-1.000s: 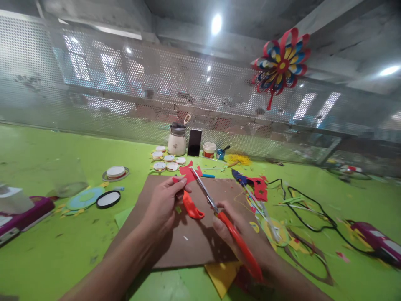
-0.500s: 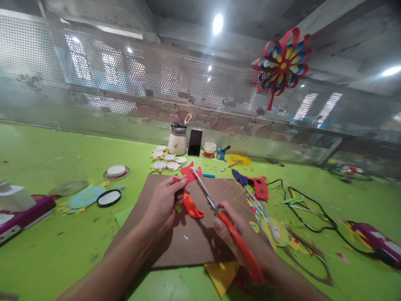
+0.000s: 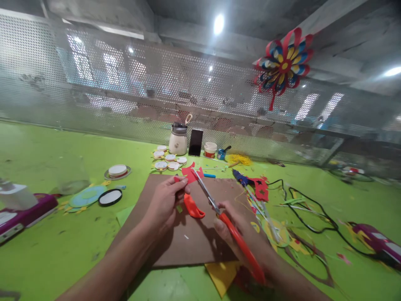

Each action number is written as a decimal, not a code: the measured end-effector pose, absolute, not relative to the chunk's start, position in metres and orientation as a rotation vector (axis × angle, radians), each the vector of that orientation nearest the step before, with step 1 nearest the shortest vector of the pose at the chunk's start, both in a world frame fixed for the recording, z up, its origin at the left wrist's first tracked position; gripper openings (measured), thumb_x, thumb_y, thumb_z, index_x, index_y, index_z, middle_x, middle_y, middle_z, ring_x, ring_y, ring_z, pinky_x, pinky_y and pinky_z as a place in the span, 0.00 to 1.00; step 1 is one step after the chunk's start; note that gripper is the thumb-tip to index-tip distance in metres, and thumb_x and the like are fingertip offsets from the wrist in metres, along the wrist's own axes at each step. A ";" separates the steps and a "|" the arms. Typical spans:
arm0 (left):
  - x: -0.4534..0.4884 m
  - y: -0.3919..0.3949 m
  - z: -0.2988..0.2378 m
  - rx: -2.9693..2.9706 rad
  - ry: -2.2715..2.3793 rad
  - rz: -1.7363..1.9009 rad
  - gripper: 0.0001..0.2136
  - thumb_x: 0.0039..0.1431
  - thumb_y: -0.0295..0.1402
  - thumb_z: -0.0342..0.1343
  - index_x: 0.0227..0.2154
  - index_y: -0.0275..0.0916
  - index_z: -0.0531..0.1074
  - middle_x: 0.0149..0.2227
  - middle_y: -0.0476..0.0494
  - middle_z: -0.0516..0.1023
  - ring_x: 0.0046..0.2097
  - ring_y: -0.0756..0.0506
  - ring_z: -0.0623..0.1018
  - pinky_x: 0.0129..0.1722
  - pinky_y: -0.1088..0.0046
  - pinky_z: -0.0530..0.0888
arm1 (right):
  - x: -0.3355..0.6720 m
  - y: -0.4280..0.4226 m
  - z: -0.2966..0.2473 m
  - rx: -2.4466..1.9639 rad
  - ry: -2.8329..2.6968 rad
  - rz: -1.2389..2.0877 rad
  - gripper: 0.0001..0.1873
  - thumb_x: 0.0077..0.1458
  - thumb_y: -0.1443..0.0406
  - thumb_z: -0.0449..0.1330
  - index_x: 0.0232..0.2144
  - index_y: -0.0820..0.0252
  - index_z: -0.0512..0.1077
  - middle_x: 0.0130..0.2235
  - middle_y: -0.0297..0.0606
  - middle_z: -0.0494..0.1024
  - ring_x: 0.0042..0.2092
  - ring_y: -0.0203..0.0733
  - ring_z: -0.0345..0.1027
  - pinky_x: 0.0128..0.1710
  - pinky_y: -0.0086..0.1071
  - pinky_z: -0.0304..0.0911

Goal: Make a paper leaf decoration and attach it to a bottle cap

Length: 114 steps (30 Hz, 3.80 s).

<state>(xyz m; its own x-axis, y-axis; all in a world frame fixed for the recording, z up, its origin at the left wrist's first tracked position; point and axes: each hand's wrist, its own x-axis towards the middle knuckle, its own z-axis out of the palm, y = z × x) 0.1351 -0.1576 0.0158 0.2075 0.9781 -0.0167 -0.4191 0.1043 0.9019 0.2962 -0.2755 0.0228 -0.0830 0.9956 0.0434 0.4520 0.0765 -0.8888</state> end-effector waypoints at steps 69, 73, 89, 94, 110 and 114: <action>0.103 -0.144 0.032 1.194 0.642 0.772 0.05 0.41 0.26 0.61 0.20 0.35 0.69 0.18 0.51 0.65 0.20 0.56 0.60 0.18 0.81 0.51 | 0.362 -0.273 0.045 -1.463 -2.067 0.791 0.13 0.55 0.58 0.60 0.40 0.58 0.70 0.28 0.32 0.70 0.28 0.36 0.58 0.28 0.29 0.56; 0.106 -0.144 0.030 1.263 0.654 0.767 0.06 0.46 0.29 0.62 0.22 0.35 0.71 0.21 0.50 0.68 0.22 0.55 0.62 0.20 0.81 0.53 | 0.365 -0.264 0.038 -1.567 -1.899 0.675 0.15 0.54 0.58 0.60 0.43 0.59 0.70 0.26 0.30 0.68 0.26 0.36 0.59 0.27 0.30 0.56; 0.129 -0.154 0.027 1.180 0.858 0.829 0.08 0.48 0.32 0.63 0.23 0.35 0.70 0.21 0.49 0.73 0.19 0.57 0.61 0.16 0.83 0.53 | 0.381 -0.226 0.008 -1.758 -1.649 0.513 0.17 0.46 0.62 0.61 0.40 0.59 0.69 0.24 0.31 0.69 0.26 0.40 0.65 0.26 0.31 0.59; 0.138 -0.165 0.024 1.135 0.793 0.803 0.10 0.45 0.35 0.66 0.24 0.35 0.72 0.22 0.49 0.74 0.20 0.55 0.67 0.20 0.80 0.62 | 0.348 -0.236 0.015 -1.350 -1.505 0.786 0.19 0.55 0.58 0.57 0.47 0.56 0.63 0.29 0.32 0.71 0.30 0.39 0.70 0.31 0.33 0.67; 0.147 -0.180 0.021 1.307 0.758 0.482 0.12 0.49 0.41 0.62 0.27 0.37 0.71 0.19 0.50 0.71 0.20 0.50 0.69 0.19 0.77 0.60 | 0.322 -0.243 0.022 -1.190 -1.526 0.705 0.15 0.51 0.63 0.62 0.42 0.57 0.69 0.34 0.35 0.72 0.33 0.39 0.67 0.33 0.33 0.64; 0.154 -0.182 0.017 1.218 0.778 0.643 0.13 0.47 0.40 0.64 0.29 0.36 0.72 0.22 0.47 0.74 0.21 0.48 0.72 0.20 0.75 0.65 | 0.318 -0.241 0.015 -1.188 -1.465 0.616 0.16 0.52 0.63 0.61 0.44 0.57 0.68 0.35 0.35 0.72 0.33 0.38 0.67 0.33 0.32 0.65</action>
<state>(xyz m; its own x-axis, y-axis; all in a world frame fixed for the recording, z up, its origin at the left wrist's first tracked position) 0.1538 -0.1819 0.0170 0.5881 0.7895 -0.1755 -0.0231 0.2333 0.9721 0.3179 -0.2406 0.0152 0.1010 0.9040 0.4154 0.3353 0.3622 -0.8697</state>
